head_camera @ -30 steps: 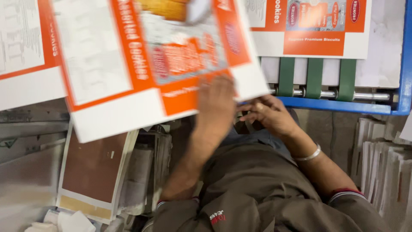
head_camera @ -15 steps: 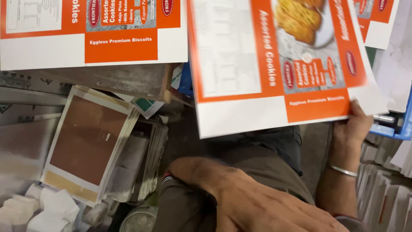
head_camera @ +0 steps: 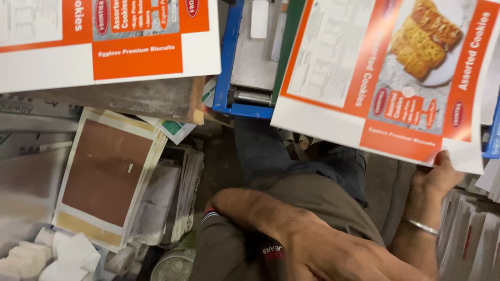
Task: The person sits on the floor and repeatedly feeds printed paper sheets into a blue manual binding machine. They align the sheets on the machine's rollers and push them through to process the edges, then retrieve the sheets and repeat the action.
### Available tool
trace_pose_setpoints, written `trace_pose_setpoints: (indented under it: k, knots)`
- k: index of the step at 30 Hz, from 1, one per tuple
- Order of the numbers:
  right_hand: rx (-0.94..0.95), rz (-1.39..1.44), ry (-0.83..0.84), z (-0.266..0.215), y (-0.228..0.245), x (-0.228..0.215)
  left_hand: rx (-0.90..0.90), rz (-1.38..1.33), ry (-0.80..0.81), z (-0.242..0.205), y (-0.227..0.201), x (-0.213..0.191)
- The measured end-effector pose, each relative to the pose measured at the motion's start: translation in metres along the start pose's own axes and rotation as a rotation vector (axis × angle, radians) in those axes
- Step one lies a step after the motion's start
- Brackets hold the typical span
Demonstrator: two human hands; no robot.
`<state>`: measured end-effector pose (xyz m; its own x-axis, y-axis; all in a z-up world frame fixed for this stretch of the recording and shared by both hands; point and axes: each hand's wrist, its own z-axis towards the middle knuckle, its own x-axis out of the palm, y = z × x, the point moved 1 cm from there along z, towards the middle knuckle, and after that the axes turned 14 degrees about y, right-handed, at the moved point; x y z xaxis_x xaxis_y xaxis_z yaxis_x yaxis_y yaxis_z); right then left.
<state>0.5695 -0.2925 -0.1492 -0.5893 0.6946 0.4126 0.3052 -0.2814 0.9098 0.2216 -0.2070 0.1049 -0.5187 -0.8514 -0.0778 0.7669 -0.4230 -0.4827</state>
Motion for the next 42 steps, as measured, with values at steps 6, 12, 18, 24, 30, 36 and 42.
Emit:
trace_pose_setpoints:
  k: [6, 12, 18, 24, 30, 36, 42]
  knots:
    - [0.092, -0.056, 0.029, -0.059, 0.015, 0.014, -0.252, 0.093, 0.044, -0.014, -0.032, -0.005]
    - [0.033, -0.189, 0.025, -0.063, 0.018, 0.027, -0.536, 0.34, 0.062, -0.018, -0.092, 0.001]
    - [-0.078, -0.128, 0.096, -0.033, 0.016, 0.053, -0.441, 0.611, -0.161, -0.034, -0.137, -0.026]
    - [0.013, 0.083, 0.054, 0.017, -0.002, 0.063, -1.834, 1.832, -0.652, -0.129, -0.215, -0.069]
    - [0.167, 0.193, -0.032, 0.062, -0.035, 0.068, -1.933, 1.984, -0.499, -0.197, -0.22, -0.075]
    - [0.335, 0.162, 0.201, 0.053, -0.045, 0.078, -1.877, 2.092, -0.447, -0.197, -0.216, -0.074]
    - [0.431, 0.024, 0.273, 0.017, -0.02, 0.103, -1.74, 1.834, -0.58, -0.174, -0.245, -0.079]
